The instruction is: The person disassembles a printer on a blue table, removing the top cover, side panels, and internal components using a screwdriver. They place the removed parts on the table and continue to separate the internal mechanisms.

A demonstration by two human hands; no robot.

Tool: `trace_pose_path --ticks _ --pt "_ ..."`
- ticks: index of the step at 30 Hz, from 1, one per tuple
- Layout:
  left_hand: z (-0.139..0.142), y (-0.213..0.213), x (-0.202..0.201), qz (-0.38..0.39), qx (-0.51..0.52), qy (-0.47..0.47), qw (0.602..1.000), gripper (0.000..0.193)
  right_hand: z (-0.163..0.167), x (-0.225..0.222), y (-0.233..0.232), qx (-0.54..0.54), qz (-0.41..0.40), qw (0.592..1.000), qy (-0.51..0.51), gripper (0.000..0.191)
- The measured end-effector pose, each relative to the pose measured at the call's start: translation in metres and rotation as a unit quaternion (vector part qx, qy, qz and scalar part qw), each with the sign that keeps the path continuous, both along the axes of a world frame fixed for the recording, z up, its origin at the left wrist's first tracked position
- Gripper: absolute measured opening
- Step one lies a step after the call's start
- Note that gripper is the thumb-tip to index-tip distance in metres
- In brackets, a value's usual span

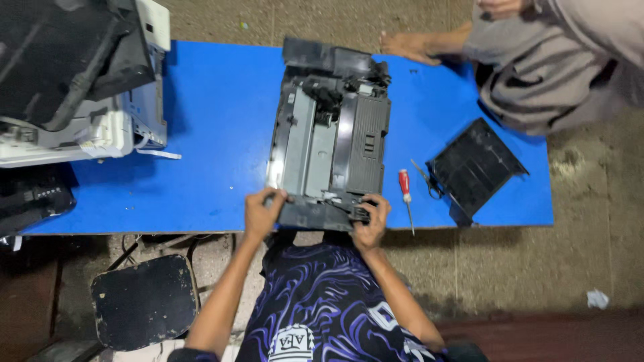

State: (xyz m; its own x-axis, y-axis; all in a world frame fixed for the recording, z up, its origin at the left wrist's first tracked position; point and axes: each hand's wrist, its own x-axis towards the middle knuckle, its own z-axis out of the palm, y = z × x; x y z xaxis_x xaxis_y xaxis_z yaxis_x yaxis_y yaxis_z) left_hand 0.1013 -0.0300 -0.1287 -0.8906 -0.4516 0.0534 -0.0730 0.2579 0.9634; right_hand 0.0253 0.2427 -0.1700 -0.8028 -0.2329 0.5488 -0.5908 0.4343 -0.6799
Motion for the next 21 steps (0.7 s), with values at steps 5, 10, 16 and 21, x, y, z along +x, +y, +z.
trace_pose_path --ticks 5,10,16,21 --pt "0.016 0.074 0.030 0.033 -0.008 -0.007 0.999 0.019 0.009 -0.091 0.027 0.014 0.114 0.992 0.059 0.031" --pt "0.030 0.118 0.022 -0.097 0.012 0.038 0.994 0.060 0.052 -0.181 0.038 0.146 0.221 0.964 0.036 0.063" --pt "0.033 0.064 -0.015 -0.232 -0.181 0.090 0.951 0.103 0.077 -0.161 0.048 0.139 0.102 0.981 -0.088 0.093" --pt "0.027 -0.033 -0.057 -0.295 -0.420 0.060 0.856 0.105 0.055 -0.040 0.025 -0.175 0.018 0.935 -0.307 0.109"
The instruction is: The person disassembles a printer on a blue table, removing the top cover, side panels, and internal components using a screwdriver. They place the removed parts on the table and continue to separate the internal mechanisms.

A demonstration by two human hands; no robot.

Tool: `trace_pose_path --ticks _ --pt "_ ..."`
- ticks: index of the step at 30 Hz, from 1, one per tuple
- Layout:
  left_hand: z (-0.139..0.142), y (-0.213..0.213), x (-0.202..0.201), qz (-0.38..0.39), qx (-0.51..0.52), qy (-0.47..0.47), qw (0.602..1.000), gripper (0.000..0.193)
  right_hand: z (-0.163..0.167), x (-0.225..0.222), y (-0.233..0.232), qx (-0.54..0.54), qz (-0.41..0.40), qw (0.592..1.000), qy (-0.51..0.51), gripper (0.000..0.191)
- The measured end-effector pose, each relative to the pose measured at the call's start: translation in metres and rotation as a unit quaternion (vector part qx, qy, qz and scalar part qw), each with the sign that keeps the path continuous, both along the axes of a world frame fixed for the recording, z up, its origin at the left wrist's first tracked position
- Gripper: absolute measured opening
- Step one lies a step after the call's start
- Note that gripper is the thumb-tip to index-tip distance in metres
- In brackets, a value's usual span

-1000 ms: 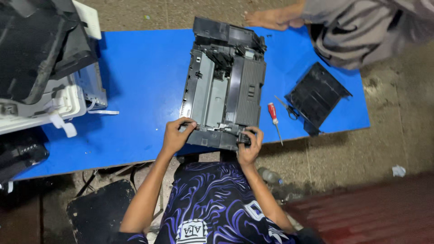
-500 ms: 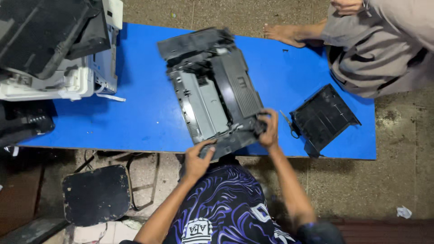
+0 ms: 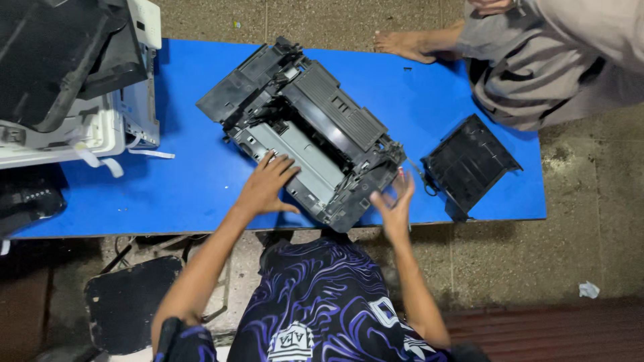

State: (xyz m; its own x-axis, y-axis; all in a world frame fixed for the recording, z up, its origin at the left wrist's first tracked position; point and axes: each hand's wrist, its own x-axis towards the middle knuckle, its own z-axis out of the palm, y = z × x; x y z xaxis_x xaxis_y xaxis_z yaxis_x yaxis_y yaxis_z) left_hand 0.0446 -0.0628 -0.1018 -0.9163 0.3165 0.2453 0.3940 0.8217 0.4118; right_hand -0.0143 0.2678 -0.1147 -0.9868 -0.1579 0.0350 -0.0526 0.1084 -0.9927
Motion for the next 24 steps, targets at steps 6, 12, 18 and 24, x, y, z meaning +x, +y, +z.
trace_pose_path --ticks 6,12,18,24 --pt "-0.006 -0.024 -0.024 -0.098 -0.093 0.088 0.987 0.088 -0.013 0.068 -0.054 0.007 -0.019 1.000 0.018 0.127" --pt "-0.020 -0.022 -0.019 -0.072 -0.081 0.134 0.985 0.087 -0.006 0.062 -0.063 0.038 -0.076 0.996 -0.003 0.133" --pt "-0.031 0.022 0.005 0.044 -0.007 0.116 0.992 0.081 0.008 0.015 -0.027 0.102 0.009 0.995 0.004 0.135" --pt "-0.025 0.059 0.017 0.049 -0.054 0.079 0.994 0.064 0.044 -0.045 0.003 0.180 0.121 0.974 0.058 0.123"
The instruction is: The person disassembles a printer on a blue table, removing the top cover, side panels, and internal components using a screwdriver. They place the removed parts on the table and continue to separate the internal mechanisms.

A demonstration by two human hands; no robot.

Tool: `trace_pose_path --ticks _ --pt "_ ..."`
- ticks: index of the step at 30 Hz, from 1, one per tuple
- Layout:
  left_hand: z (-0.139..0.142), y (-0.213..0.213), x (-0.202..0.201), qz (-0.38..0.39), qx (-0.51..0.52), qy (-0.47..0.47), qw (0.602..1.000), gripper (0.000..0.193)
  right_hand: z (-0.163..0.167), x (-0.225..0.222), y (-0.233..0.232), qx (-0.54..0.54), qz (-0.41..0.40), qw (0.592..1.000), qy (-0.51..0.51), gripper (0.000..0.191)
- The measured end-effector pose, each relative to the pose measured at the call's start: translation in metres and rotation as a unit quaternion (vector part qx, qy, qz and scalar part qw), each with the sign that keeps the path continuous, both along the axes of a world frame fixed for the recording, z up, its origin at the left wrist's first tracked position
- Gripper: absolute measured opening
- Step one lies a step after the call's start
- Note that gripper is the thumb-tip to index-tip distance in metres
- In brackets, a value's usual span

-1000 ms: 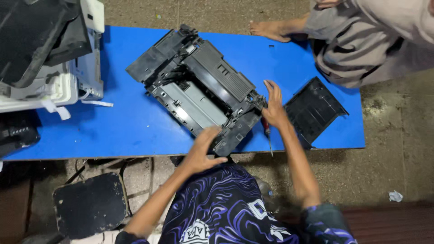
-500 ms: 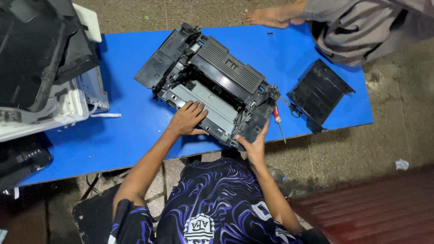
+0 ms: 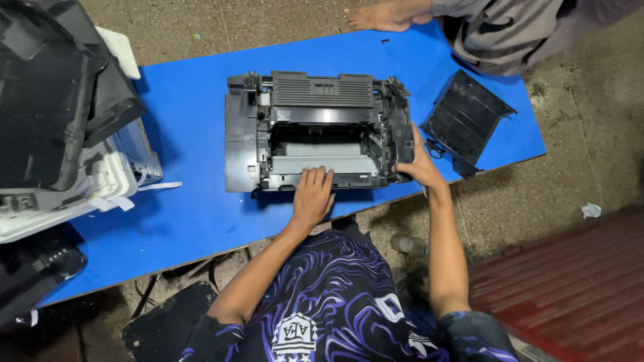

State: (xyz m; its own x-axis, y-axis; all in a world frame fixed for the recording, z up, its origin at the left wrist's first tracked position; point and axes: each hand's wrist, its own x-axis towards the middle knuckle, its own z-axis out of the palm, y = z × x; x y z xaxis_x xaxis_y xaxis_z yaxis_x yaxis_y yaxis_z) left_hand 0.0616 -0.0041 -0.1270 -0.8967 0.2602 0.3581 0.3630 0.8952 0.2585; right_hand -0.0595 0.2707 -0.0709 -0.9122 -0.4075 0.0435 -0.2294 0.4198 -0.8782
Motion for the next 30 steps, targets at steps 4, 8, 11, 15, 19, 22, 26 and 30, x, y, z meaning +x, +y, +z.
trace_pose_path --ticks 4,8,11,15,19,22,26,30 --pt "0.005 -0.023 0.004 0.013 -0.043 0.030 0.999 0.056 0.016 0.029 -0.027 0.384 -0.118 0.893 0.204 0.117" --pt "0.004 -0.054 0.006 0.029 -0.079 0.026 0.996 0.046 -0.003 0.079 -0.079 0.301 0.099 0.922 0.224 0.075" --pt "0.002 -0.063 0.006 0.016 -0.138 0.003 0.990 0.037 -0.024 0.089 -0.095 0.336 0.108 0.882 0.311 0.072" --pt "0.005 -0.064 -0.002 0.019 -0.193 0.003 0.981 0.038 -0.039 0.080 -0.092 0.336 0.080 0.881 0.324 0.063" --pt "0.011 -0.067 -0.011 -0.004 -0.207 -0.048 0.977 0.049 -0.037 0.067 -0.092 0.353 0.109 0.877 0.308 0.061" --pt "0.015 -0.068 -0.018 -0.018 -0.187 -0.040 0.981 0.052 -0.032 0.060 -0.093 0.364 0.128 0.870 0.306 0.063" --pt "0.017 -0.069 -0.019 -0.018 -0.183 -0.064 0.981 0.054 -0.026 0.059 -0.095 0.358 0.139 0.872 0.304 0.064" --pt "0.011 -0.070 -0.013 -0.029 -0.171 -0.088 0.981 0.057 -0.028 0.063 -0.093 0.355 0.131 0.876 0.298 0.064"
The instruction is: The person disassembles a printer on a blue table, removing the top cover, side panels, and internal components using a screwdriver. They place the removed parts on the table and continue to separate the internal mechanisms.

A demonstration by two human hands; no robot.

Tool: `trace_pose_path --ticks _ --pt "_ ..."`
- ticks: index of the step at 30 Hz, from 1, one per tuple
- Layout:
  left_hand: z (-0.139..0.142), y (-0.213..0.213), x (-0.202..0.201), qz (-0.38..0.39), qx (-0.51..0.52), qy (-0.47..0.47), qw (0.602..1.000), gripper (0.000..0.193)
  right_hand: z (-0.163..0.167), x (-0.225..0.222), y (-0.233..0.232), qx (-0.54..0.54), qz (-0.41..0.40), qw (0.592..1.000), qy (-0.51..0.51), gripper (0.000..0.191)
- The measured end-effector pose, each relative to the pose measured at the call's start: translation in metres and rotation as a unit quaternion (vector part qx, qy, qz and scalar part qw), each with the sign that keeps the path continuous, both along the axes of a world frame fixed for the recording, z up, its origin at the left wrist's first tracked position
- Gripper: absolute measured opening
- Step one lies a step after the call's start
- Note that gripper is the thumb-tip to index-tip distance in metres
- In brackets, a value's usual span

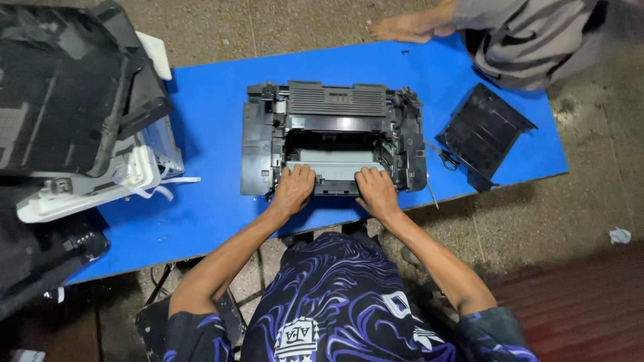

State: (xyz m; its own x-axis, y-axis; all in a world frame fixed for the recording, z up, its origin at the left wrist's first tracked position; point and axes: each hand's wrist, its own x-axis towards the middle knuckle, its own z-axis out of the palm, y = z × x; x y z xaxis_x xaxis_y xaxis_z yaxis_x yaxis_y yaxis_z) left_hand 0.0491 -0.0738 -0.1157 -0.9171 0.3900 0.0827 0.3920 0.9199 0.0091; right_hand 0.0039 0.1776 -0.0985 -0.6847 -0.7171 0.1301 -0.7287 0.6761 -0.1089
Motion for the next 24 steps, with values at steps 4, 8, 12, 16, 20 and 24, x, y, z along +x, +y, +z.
trace_pose_path --ticks 4,8,12,16,20,24 --pt "-0.010 0.001 0.005 -0.001 0.003 0.036 0.999 0.048 -0.016 0.016 0.013 -0.027 -0.022 0.998 0.054 0.057" --pt "-0.016 0.005 0.032 0.016 0.051 0.096 0.994 0.048 -0.045 0.061 0.039 -0.148 -0.029 0.984 0.099 0.043" --pt "-0.006 0.003 0.066 0.045 0.206 0.149 0.966 0.062 -0.056 0.083 0.057 -0.255 -0.182 0.949 -0.007 0.050" --pt "0.003 0.015 0.036 0.045 0.043 0.069 0.996 0.071 -0.033 0.069 0.041 -0.180 -0.049 0.981 0.054 0.051" --pt "0.008 0.019 -0.002 0.048 0.023 0.046 0.998 0.055 -0.010 0.019 0.002 -0.024 -0.024 0.999 0.037 0.078" --pt "0.015 0.023 0.012 0.046 -0.007 0.028 0.998 0.057 -0.008 0.012 0.006 0.016 -0.010 1.000 -0.011 0.079"
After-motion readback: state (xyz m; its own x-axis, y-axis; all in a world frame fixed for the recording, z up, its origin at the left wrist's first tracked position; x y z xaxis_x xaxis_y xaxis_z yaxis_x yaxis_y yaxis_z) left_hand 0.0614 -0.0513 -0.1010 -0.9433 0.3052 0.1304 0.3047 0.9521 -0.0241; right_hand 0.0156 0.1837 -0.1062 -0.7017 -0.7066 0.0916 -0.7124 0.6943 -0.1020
